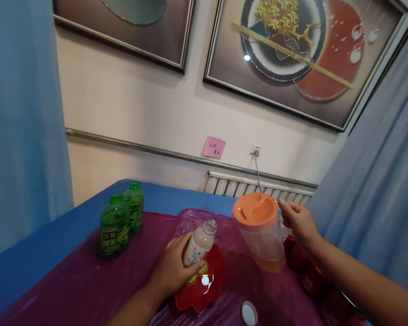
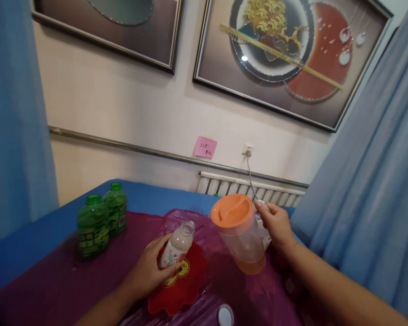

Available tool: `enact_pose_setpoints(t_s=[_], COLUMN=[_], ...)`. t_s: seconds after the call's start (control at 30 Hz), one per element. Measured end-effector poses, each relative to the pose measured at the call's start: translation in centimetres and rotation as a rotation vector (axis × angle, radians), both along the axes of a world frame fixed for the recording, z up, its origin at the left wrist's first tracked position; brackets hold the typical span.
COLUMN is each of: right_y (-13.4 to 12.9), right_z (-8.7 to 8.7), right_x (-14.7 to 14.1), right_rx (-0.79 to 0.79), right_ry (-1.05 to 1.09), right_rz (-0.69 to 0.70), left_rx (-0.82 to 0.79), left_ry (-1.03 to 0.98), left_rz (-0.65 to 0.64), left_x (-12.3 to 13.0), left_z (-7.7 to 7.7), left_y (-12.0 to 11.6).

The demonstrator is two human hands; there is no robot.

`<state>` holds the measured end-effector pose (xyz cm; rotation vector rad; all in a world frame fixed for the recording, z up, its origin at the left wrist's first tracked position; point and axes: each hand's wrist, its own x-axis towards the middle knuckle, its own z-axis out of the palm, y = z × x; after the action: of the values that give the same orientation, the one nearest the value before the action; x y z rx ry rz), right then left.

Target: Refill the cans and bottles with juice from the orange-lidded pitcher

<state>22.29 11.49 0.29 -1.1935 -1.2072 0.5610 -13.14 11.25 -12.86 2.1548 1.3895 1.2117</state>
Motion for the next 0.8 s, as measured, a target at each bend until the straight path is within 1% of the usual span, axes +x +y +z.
enact_pose_setpoints(t_s=[0.07,0.17,0.27,0.37,0.53,0.63,0.8], right_y=[0.3,0.7,0.9,0.9,0.9,1.1,1.6], right_z=[1.3,2.9,4.0,4.8,5.6,5.7,5.5], right_x=[-0.2,-0.9,-1.7,-2.5,-3.5,-3.6,-3.4], right_rx=[0.012,0.023,0.045,0.063,0.043,0.035,0.052], right_ry=[-0.097,-0.233,-0.354,-0.465,-0.492,-0.523,-0.632], right_rz=[0.012,0.015,0.006,0.018,0.059,0.068,0.069], left_rx=[-0.011,-0.064,-0.124,-0.141,-0.122,-0.109,-0.113], left_ry=[0.042,0.091,0.095,0.084,0.077,0.079,0.086], left_rz=[0.032,0.017,-0.023,-0.038,-0.035,-0.045,-0.057], left_x=[-0.1,-0.2,-0.2,-0.1,0.0,0.0,0.1], left_z=[0.1,0.4,0.9,1.3,1.5,1.5,1.6], left_y=[0.0,-0.1,-0.3,-0.5,-0.8,-1.0,-1.1])
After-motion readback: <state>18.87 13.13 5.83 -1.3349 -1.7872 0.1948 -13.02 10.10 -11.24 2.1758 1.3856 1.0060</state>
